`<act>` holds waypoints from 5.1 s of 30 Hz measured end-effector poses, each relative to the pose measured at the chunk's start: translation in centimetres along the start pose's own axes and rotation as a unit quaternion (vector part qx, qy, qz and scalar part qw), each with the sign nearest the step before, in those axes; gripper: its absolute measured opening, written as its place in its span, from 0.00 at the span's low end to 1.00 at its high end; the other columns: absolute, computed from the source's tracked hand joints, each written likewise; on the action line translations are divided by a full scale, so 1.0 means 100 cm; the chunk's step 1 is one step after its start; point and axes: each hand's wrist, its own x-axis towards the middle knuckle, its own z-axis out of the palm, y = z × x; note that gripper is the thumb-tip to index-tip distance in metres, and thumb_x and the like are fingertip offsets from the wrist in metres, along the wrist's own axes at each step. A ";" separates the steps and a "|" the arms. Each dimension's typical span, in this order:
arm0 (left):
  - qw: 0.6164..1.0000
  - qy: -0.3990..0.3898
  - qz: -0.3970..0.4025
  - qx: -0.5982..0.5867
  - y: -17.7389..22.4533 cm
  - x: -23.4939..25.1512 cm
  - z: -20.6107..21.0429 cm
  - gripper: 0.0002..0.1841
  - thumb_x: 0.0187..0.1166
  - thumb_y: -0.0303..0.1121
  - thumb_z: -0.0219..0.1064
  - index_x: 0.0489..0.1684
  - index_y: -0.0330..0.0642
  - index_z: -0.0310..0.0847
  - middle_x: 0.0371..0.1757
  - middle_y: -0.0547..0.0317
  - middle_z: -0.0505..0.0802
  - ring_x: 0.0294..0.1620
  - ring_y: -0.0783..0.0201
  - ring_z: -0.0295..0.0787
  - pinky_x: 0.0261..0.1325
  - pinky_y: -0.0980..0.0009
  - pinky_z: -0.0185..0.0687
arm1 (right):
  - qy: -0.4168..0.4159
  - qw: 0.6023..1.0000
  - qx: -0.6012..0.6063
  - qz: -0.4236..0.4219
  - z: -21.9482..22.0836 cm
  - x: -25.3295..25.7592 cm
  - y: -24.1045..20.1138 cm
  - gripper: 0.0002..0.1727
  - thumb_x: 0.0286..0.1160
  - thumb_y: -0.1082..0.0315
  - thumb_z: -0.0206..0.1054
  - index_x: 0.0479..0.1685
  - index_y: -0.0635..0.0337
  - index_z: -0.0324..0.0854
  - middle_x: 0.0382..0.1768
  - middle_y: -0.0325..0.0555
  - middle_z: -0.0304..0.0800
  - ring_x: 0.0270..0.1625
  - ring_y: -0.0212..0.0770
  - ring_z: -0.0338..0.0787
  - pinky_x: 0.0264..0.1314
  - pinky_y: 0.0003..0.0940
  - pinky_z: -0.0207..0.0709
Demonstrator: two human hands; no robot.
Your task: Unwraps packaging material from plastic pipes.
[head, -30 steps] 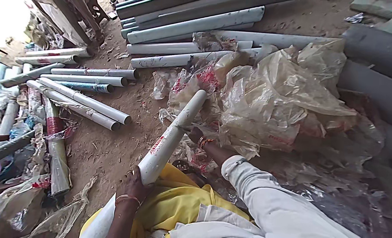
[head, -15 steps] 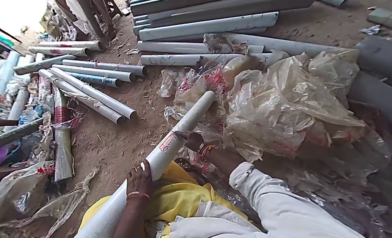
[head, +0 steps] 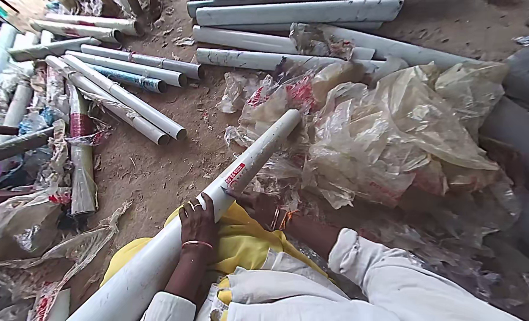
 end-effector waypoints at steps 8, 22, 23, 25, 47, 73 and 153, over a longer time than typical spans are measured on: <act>0.999 -0.031 -0.009 -0.007 -0.005 0.003 -0.009 0.51 0.70 0.52 0.77 0.91 0.37 0.54 0.80 0.25 0.74 0.83 0.31 0.66 0.83 0.40 0.56 | 0.104 0.989 0.033 0.104 -0.009 0.020 0.032 0.20 0.90 0.67 0.57 0.75 0.62 0.82 0.61 0.63 0.91 0.65 0.60 0.90 0.73 0.57 0.75; 0.999 -0.033 -0.034 -0.003 -0.084 -0.030 -0.012 0.51 0.66 0.53 0.80 0.89 0.39 0.59 0.77 0.25 0.75 0.81 0.29 0.67 0.79 0.38 0.59 | -0.036 0.991 -0.027 -0.125 0.053 0.001 -0.036 0.28 0.84 0.68 0.56 0.83 0.44 0.77 0.50 0.65 0.91 0.47 0.60 0.92 0.51 0.54 0.82; 0.999 -0.027 -0.034 -0.004 -0.086 -0.032 -0.007 0.50 0.66 0.52 0.80 0.89 0.39 0.60 0.77 0.25 0.75 0.80 0.30 0.68 0.80 0.39 0.59 | -0.016 0.994 -0.020 -0.108 0.059 0.003 -0.032 0.28 0.83 0.69 0.56 0.84 0.45 0.77 0.53 0.66 0.91 0.49 0.61 0.92 0.53 0.56 0.83; 0.999 -0.025 -0.036 0.000 -0.082 -0.035 0.000 0.49 0.67 0.51 0.80 0.89 0.38 0.60 0.78 0.26 0.75 0.80 0.30 0.69 0.80 0.39 0.58 | 0.063 0.998 0.023 -0.017 0.060 0.018 -0.003 0.26 0.88 0.67 0.55 0.84 0.48 0.75 0.63 0.62 0.91 0.60 0.59 0.93 0.65 0.56 0.82; 0.976 -0.185 -0.055 -0.100 -0.089 0.017 -0.021 0.57 0.62 0.68 0.77 0.90 0.42 0.56 0.76 0.31 0.79 0.78 0.34 0.75 0.75 0.35 0.69 | 0.031 0.995 0.063 -0.076 0.061 0.008 -0.003 0.25 0.87 0.68 0.55 0.82 0.56 0.77 0.59 0.61 0.92 0.60 0.51 0.92 0.70 0.45 0.79; 0.942 -0.265 -0.048 -0.200 -0.129 0.068 -0.019 0.53 0.58 0.59 0.84 0.85 0.42 0.63 0.64 0.31 0.87 0.68 0.35 0.84 0.71 0.36 0.73 | -0.087 0.992 0.015 0.095 -0.058 0.106 0.055 0.23 0.93 0.62 0.51 0.82 0.46 0.78 0.73 0.51 0.87 0.78 0.50 0.83 0.83 0.54 0.67; 0.860 -0.338 -0.046 -0.379 -0.164 0.103 -0.016 0.36 0.74 0.45 0.74 0.81 0.46 0.65 0.57 0.51 0.89 0.50 0.62 0.89 0.54 0.60 0.86 | 0.023 0.981 0.132 0.138 -0.032 0.101 0.069 0.22 0.93 0.64 0.52 0.79 0.57 0.79 0.72 0.57 0.86 0.76 0.53 0.84 0.82 0.53 0.69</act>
